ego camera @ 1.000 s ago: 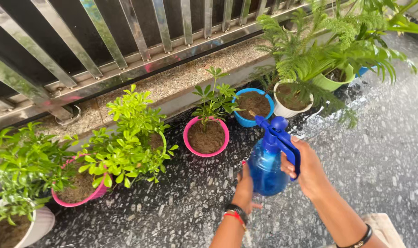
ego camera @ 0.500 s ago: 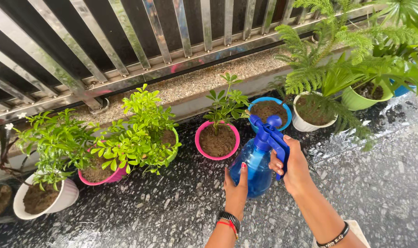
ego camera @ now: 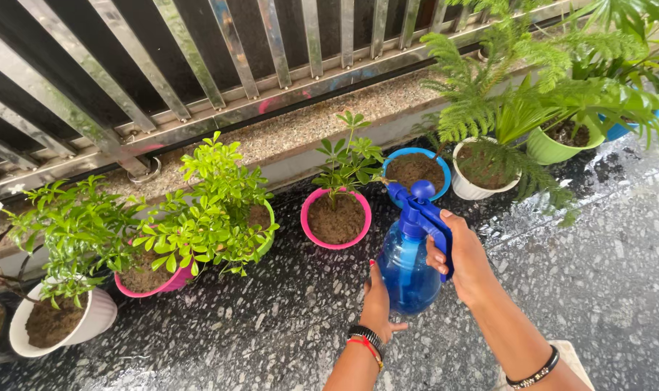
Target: The person uses a blue manual pressure sprayer to water a row of potted plants arranged along a metal railing. They pump the sprayer to build pressure and then spray water onto the leaves and soil of various plants, moving sequentially along the line.
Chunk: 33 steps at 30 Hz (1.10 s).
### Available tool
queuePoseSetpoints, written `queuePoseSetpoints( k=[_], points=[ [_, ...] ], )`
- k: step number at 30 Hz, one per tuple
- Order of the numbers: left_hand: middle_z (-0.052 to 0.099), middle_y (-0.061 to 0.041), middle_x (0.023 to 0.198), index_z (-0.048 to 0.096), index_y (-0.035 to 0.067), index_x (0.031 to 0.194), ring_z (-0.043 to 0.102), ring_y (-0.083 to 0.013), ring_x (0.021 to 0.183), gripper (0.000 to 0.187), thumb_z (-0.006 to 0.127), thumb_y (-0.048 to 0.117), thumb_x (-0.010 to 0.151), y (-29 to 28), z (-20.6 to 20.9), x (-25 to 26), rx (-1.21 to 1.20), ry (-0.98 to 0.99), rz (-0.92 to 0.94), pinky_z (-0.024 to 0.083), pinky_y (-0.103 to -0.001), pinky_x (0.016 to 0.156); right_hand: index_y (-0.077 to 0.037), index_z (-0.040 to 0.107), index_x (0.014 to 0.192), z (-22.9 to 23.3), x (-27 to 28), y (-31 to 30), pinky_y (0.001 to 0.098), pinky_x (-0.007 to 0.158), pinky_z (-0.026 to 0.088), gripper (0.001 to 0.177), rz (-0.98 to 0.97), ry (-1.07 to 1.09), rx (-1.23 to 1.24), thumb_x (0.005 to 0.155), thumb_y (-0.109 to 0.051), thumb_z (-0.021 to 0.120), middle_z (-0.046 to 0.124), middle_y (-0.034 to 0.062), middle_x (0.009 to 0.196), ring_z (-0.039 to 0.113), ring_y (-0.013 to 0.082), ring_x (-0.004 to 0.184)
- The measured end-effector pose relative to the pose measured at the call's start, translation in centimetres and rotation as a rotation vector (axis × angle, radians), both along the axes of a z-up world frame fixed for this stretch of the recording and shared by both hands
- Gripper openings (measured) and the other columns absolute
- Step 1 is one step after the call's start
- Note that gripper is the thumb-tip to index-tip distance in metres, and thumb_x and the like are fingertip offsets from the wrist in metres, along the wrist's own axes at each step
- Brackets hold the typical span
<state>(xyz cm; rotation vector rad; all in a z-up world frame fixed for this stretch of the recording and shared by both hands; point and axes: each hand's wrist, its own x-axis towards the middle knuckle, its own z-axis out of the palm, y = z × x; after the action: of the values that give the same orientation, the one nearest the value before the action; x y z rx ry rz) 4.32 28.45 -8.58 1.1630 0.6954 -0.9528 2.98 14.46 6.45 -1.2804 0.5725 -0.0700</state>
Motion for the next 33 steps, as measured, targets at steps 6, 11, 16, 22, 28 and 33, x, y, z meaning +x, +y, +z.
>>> queuePoseSetpoints(
  k=[6, 11, 16, 22, 28, 33],
  points=[
    [0.029, -0.005, 0.168, 0.007, 0.033, 0.163, 0.037, -0.0388, 0.150, 0.096, 0.033, 0.083, 0.085, 0.3, 0.4, 0.0, -0.001, 0.023, 0.056, 0.040, -0.073, 0.106, -0.005, 0.049, 0.077, -0.3, 0.4, 0.5, 0.0321, 0.050, 0.036, 0.047, 0.021, -0.011, 0.020, 0.102, -0.043, 0.041, 0.041, 0.0042, 0.051, 0.037, 0.0171, 0.043],
    [0.030, -0.005, 0.168, 0.007, 0.033, 0.164, 0.037, -0.0378, 0.151, 0.098, 0.028, 0.086, 0.085, 0.7, -0.9, 0.9, 0.035, 0.059, 0.158, 0.039, -0.071, 0.108, -0.006, 0.049, 0.078, -0.6, 0.7, 1.1, 0.0328, 0.050, 0.035, 0.045, 0.041, -0.031, 0.027, 0.102, -0.043, 0.040, 0.040, 0.0049, 0.050, 0.036, 0.0173, 0.042],
    [0.057, -0.008, 0.150, 0.049, 0.019, 0.150, 0.052, -0.0342, 0.139, 0.103, 0.022, 0.091, 0.082, 3.0, -1.7, 4.3, -0.239, -0.018, 0.445, 0.038, -0.064, 0.105, -0.004, 0.052, 0.077, 1.5, 1.2, 2.0, 0.0277, 0.042, 0.033, 0.048, 0.228, -0.234, 0.015, 0.102, -0.043, 0.040, 0.041, 0.0030, 0.049, 0.037, 0.0141, 0.040],
    [0.064, -0.009, 0.143, 0.059, 0.014, 0.140, 0.057, -0.0321, 0.135, 0.069, 0.032, 0.061, 0.097, 3.9, 2.0, 6.4, -0.845, -0.273, 0.562, 0.043, -0.053, 0.114, -0.003, 0.057, 0.076, 7.0, 2.1, 4.5, 0.0261, 0.035, 0.029, 0.049, 0.378, -0.274, -0.125, 0.099, -0.044, 0.043, 0.044, 0.0027, 0.049, 0.039, 0.0104, 0.040],
    [0.071, -0.007, 0.130, 0.065, 0.014, 0.126, 0.066, -0.0261, 0.118, 0.055, 0.033, 0.046, 0.095, 0.6, 0.5, 3.8, -0.771, -0.072, 0.909, 0.049, -0.048, 0.103, -0.001, 0.056, 0.075, 8.7, 2.2, 5.7, 0.0267, 0.036, 0.027, 0.046, 0.432, -0.228, -0.267, 0.098, -0.040, 0.048, 0.046, 0.0026, 0.051, 0.038, 0.0096, 0.041],
    [0.064, -0.004, 0.095, 0.061, 0.016, 0.096, 0.062, -0.0230, 0.086, 0.024, 0.049, 0.037, 0.097, 0.7, -2.0, 4.5, -0.613, -0.055, 1.048, 0.053, -0.041, 0.080, -0.001, 0.054, 0.072, 7.9, 3.0, 6.0, 0.0262, 0.037, 0.027, 0.050, 0.394, -0.251, -0.214, 0.101, -0.041, 0.046, 0.044, 0.0025, 0.049, 0.037, 0.0104, 0.040]
  ],
)
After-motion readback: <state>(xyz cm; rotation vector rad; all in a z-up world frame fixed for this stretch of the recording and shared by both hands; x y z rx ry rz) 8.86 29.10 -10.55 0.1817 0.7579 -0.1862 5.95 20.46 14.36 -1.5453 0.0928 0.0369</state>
